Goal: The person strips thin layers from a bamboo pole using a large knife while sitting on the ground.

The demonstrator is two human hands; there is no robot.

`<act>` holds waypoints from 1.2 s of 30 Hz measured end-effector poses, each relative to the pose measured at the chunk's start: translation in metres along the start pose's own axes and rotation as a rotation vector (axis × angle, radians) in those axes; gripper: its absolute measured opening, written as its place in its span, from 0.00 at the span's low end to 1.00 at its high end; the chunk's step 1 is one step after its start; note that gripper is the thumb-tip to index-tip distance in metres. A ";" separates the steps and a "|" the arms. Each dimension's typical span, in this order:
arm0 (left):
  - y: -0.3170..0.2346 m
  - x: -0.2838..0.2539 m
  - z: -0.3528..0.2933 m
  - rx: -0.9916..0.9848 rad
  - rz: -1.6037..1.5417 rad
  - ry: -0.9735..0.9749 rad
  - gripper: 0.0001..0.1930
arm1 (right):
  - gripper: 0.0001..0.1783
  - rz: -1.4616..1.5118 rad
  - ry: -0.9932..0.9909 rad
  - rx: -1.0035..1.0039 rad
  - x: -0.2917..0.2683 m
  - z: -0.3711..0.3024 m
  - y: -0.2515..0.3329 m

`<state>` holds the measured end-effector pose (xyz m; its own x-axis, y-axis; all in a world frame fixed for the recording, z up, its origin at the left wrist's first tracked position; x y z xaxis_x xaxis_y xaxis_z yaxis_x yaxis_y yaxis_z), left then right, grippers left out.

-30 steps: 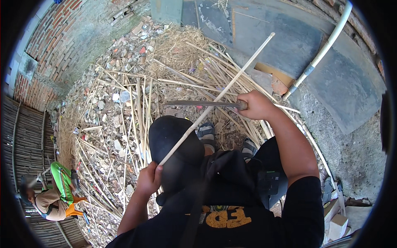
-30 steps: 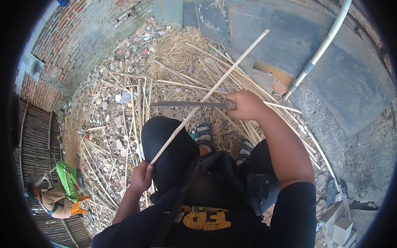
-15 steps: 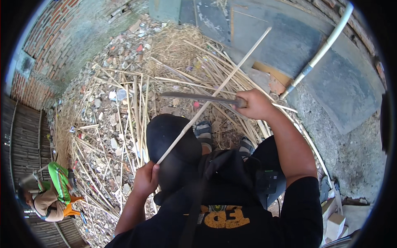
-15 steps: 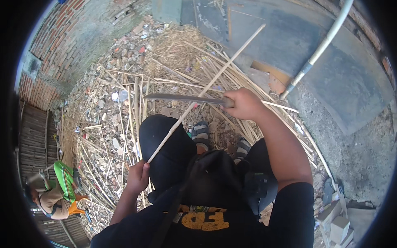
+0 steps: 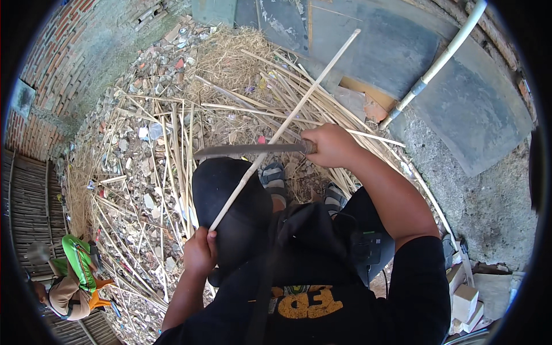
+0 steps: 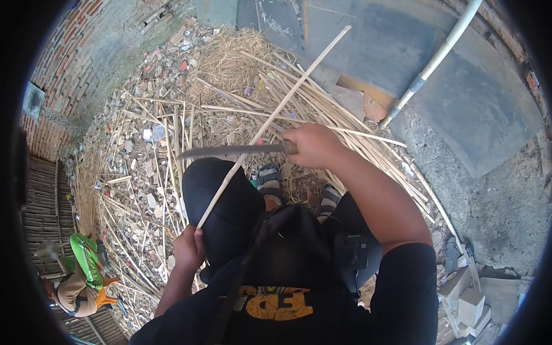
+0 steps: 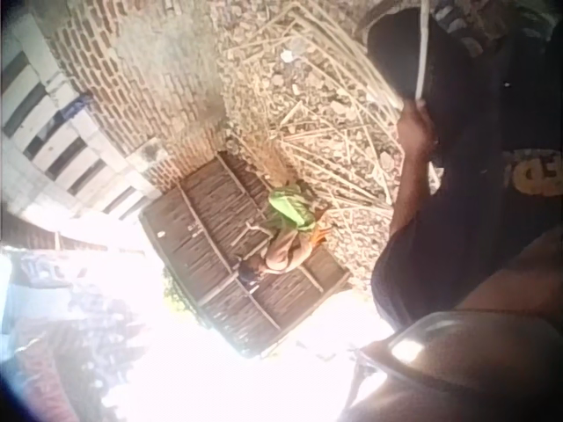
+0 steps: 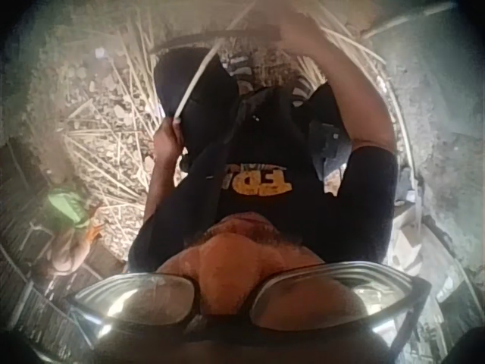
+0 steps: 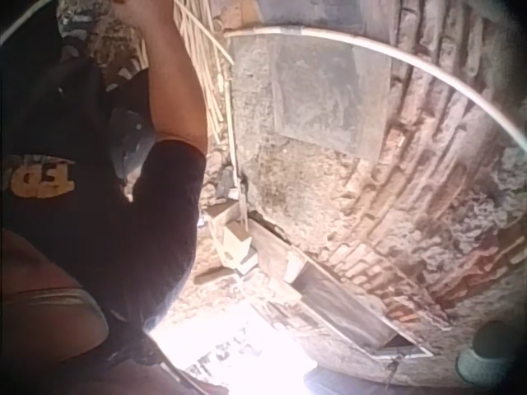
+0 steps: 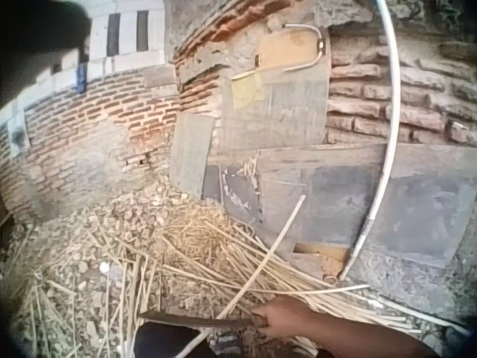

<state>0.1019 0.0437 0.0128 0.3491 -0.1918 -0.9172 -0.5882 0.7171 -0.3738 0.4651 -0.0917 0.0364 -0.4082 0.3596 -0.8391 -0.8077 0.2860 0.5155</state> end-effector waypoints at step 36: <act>0.000 0.004 0.016 0.041 -0.083 0.076 0.19 | 0.14 0.164 -0.023 0.103 0.013 0.007 -0.040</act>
<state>0.1147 0.0536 0.0116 0.3380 -0.3007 -0.8918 -0.5286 0.7234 -0.4442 0.4948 -0.0919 0.0064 -0.5203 0.4285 -0.7387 -0.6829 0.3107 0.6612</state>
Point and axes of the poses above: each hand's wrist, its own z-axis towards the middle knuckle, its own x-axis out of the palm, y = z × x, the point moved 9 cm from there along z, towards the middle knuckle, and after that the axes turned 11 degrees about -y, right-handed, at the moved point
